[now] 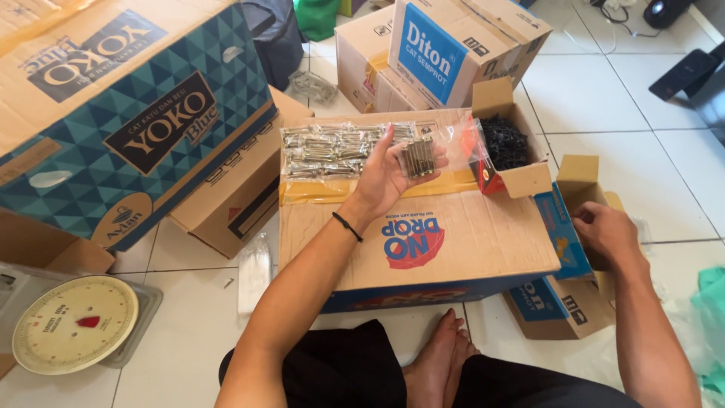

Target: The person sorts small metal hardware components by hand, placing them into a transparent plastic bag while sitting on the floor.

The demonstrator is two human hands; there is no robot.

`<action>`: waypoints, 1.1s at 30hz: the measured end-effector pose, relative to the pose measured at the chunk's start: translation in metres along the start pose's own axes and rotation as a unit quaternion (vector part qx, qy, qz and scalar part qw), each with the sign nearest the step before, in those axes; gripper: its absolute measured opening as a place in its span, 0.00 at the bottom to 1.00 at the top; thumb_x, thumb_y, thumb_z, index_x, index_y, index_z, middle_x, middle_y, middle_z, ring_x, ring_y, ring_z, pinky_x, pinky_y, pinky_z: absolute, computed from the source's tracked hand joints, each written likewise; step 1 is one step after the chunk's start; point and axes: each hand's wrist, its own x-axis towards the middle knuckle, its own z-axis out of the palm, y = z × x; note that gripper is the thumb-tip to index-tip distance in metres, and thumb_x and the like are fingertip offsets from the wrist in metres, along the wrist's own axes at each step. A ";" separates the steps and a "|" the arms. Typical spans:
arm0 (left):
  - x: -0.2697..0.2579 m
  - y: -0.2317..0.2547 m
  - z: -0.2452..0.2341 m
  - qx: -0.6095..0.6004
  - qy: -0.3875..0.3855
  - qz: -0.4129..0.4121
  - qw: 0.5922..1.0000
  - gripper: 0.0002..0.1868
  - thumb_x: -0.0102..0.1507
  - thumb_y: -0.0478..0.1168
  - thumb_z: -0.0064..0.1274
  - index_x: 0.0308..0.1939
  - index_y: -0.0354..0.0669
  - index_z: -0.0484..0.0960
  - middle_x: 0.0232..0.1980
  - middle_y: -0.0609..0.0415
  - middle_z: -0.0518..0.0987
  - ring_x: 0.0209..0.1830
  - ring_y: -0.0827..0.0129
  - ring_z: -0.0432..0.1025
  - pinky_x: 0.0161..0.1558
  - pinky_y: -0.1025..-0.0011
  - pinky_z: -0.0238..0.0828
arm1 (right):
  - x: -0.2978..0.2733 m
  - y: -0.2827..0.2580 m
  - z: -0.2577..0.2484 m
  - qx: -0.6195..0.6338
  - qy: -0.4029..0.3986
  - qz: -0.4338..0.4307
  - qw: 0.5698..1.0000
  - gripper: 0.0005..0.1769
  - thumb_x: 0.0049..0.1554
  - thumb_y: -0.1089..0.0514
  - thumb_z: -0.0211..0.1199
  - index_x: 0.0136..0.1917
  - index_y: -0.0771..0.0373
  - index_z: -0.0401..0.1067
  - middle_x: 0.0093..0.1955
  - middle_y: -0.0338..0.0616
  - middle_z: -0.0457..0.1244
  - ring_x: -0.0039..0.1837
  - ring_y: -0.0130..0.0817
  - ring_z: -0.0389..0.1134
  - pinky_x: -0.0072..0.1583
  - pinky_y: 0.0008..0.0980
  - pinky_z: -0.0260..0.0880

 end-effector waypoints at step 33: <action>0.008 -0.022 -0.012 0.055 -0.139 0.000 0.989 0.42 0.72 0.69 0.28 0.64 0.34 0.77 0.62 0.33 0.79 0.63 0.46 0.75 0.65 0.50 0.74 | -0.016 -0.127 -0.019 0.795 0.005 -0.154 0.587 0.04 0.62 0.63 0.64 0.52 0.60 0.75 0.42 0.49 0.69 0.27 0.21 0.54 0.29 0.14 0.48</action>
